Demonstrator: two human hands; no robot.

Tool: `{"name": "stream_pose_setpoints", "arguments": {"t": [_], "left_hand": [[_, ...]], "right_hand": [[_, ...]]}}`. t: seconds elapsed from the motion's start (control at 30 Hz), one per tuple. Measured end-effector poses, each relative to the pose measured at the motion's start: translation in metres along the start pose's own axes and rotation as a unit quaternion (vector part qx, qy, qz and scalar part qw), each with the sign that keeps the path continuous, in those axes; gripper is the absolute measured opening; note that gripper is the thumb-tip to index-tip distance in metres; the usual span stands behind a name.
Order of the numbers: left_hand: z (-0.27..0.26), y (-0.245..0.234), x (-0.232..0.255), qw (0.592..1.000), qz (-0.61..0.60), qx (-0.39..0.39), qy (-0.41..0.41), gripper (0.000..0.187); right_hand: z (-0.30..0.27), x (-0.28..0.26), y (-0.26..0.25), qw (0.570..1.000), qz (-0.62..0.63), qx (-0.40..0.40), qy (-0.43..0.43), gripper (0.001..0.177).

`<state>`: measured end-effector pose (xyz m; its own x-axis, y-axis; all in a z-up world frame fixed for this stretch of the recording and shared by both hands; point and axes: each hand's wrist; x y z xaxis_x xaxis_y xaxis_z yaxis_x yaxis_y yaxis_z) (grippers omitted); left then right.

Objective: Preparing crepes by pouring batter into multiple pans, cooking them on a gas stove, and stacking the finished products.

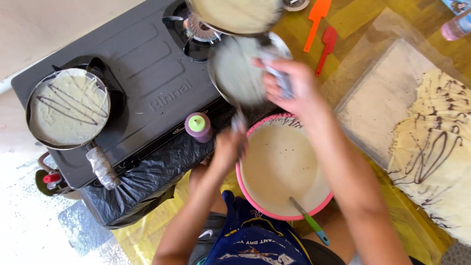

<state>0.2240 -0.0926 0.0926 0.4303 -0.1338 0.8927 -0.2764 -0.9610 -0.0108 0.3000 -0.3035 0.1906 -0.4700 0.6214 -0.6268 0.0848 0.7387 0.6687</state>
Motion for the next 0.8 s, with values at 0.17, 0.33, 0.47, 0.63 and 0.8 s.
{"name": "stream_pose_setpoints", "arguments": {"t": [0.17, 0.33, 0.47, 0.63, 0.8], "left_hand": [[0.117, 0.002, 0.043, 0.968, -0.171, 0.182, -0.003, 0.048], [0.172, -0.005, 0.039, 0.944, -0.269, 0.193, -0.013, 0.041], [0.206, -0.011, 0.013, 0.937, -0.312, 0.154, -0.039, 0.049], [0.128, -0.01, 0.061, 0.88, -0.456, 0.082, -0.107, 0.086], [0.061, 0.023, 0.014, 0.829, -0.516, -0.134, -0.165, 0.097]], "right_hand": [[-0.141, 0.006, -0.079, 0.987, -0.042, 0.036, -0.151, 0.051], [-0.266, 0.072, -0.171, 0.989, -0.054, 0.09, -0.101, 0.058], [-0.337, 0.147, -0.195, 0.973, 0.05, 0.197, -0.11, 0.068], [-0.384, 0.201, -0.179, 0.959, 0.127, 0.206, -0.149, 0.072], [-0.413, 0.203, -0.185, 0.93, 0.083, 0.294, -0.205, 0.075]]}}
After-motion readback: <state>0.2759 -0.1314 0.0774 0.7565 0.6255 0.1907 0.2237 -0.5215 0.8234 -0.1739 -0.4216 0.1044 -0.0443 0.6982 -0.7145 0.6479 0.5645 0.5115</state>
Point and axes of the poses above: each hand's wrist, its own z-axis towards the middle knuckle, its own y-axis out of the palm, x = y × z, and after that the axes turned 4 degrees about x, right-handed
